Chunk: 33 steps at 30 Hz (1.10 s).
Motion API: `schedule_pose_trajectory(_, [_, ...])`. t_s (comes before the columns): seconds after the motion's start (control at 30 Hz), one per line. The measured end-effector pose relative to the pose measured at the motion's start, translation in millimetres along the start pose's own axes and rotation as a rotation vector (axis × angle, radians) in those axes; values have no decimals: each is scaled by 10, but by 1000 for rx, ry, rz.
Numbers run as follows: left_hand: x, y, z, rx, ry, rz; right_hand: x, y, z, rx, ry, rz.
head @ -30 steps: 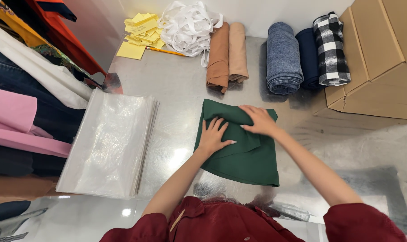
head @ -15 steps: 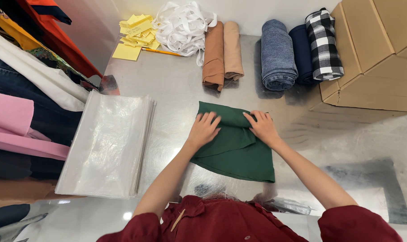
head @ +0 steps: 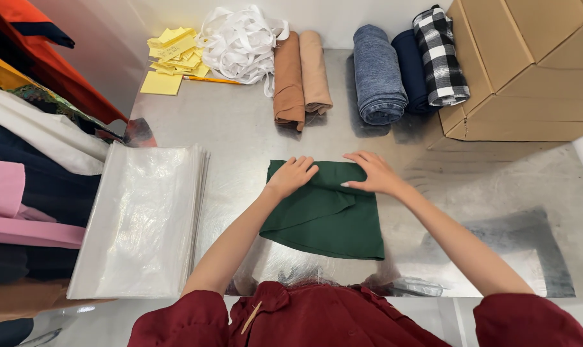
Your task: The person takes several garments, including brown and green shirts, from a clothing rack. They fold each item by hand on a metal table, rolling them into compact bundles and stacking them neatly. The process is repeated for multiple pieces of clothing.
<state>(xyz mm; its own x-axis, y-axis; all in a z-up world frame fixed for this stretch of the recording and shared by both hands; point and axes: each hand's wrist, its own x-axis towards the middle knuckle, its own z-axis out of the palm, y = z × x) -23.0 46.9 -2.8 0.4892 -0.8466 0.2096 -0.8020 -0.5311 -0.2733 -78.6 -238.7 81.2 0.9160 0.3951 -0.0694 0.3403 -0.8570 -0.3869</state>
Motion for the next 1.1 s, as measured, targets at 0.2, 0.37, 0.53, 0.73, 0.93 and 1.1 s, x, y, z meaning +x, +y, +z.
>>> schedule_pose_trajectory(0.2, [-248, 43, -327, -231, -129, -10, 119, -115, -18, -53, -206, 75])
schedule_pose_trajectory(0.37, [-343, -37, -423, -571, -149, -199, -76, 53, 396, -175, -67, -22])
schedule_pose_trajectory(0.53, [-149, -61, -543, -548, -203, -360, -201, 0, 375, -134, -34, -28])
schedule_pose_trajectory(0.73, [37, -19, 23, -406, -346, -329, -193, -350, -63, 296, -158, 155])
schedule_pose_trajectory(0.93, [-95, 256, -78, -41, 214, -244, -123, -295, -84, 243, -301, 227])
schedule_pose_trajectory(1.1, [-471, 504, -36, -32, 409, -288, -114, -379, 38, -111, -302, 129])
